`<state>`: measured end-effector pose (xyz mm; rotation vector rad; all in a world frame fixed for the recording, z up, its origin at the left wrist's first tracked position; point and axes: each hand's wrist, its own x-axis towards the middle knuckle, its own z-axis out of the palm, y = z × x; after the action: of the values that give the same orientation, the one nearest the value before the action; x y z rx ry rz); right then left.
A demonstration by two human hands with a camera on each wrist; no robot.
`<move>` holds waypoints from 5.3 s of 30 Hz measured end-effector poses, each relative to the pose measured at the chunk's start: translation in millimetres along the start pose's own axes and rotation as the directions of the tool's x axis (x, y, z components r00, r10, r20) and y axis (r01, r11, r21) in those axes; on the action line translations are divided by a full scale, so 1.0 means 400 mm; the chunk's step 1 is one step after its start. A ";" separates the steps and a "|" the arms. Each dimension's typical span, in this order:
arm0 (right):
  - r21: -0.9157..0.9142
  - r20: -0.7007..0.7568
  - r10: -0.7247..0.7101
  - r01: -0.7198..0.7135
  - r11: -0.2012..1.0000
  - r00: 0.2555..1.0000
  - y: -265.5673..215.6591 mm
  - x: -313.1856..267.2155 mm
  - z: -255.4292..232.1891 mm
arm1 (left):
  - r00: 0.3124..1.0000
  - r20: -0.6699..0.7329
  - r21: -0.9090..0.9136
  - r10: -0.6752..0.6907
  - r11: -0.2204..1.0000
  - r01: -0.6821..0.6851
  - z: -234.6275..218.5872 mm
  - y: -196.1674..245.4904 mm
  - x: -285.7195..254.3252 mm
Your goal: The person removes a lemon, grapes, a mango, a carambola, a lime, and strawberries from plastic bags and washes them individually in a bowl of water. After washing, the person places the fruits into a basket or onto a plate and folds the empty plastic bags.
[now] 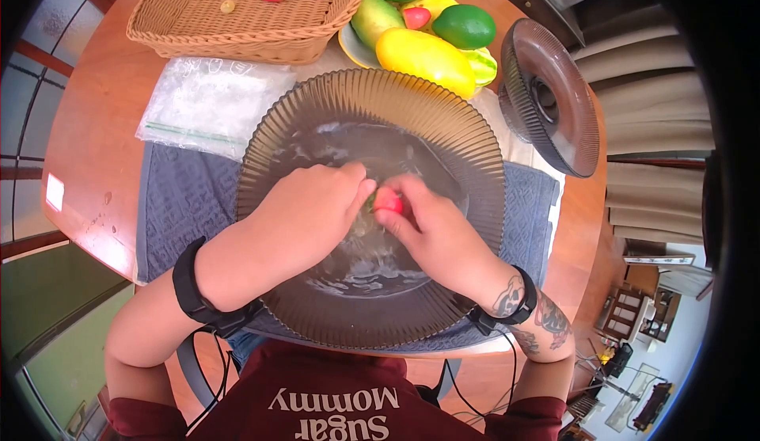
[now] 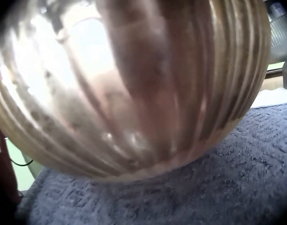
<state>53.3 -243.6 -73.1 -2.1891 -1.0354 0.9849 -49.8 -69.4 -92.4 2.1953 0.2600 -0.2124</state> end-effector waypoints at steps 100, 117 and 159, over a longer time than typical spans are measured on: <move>0.189 -0.196 -0.143 0.181 0.965 0.970 -0.004 0.006 0.005 | 0.992 0.124 -0.410 0.017 0.911 0.035 -0.025 0.025 0.005; -0.150 0.160 -0.100 0.125 0.981 0.982 0.013 -0.025 -0.008 | 0.982 0.163 -0.074 0.091 0.994 -0.079 -0.022 0.021 -0.008; 0.233 -0.154 -0.109 0.143 0.962 0.982 0.031 -0.006 0.012 | 0.994 0.107 -0.169 0.001 0.985 0.017 -0.024 0.042 0.005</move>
<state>53.8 -252.0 -83.6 -1.9370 -0.9246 0.8391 -42.8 -71.2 -74.3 2.0075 0.2192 -0.3005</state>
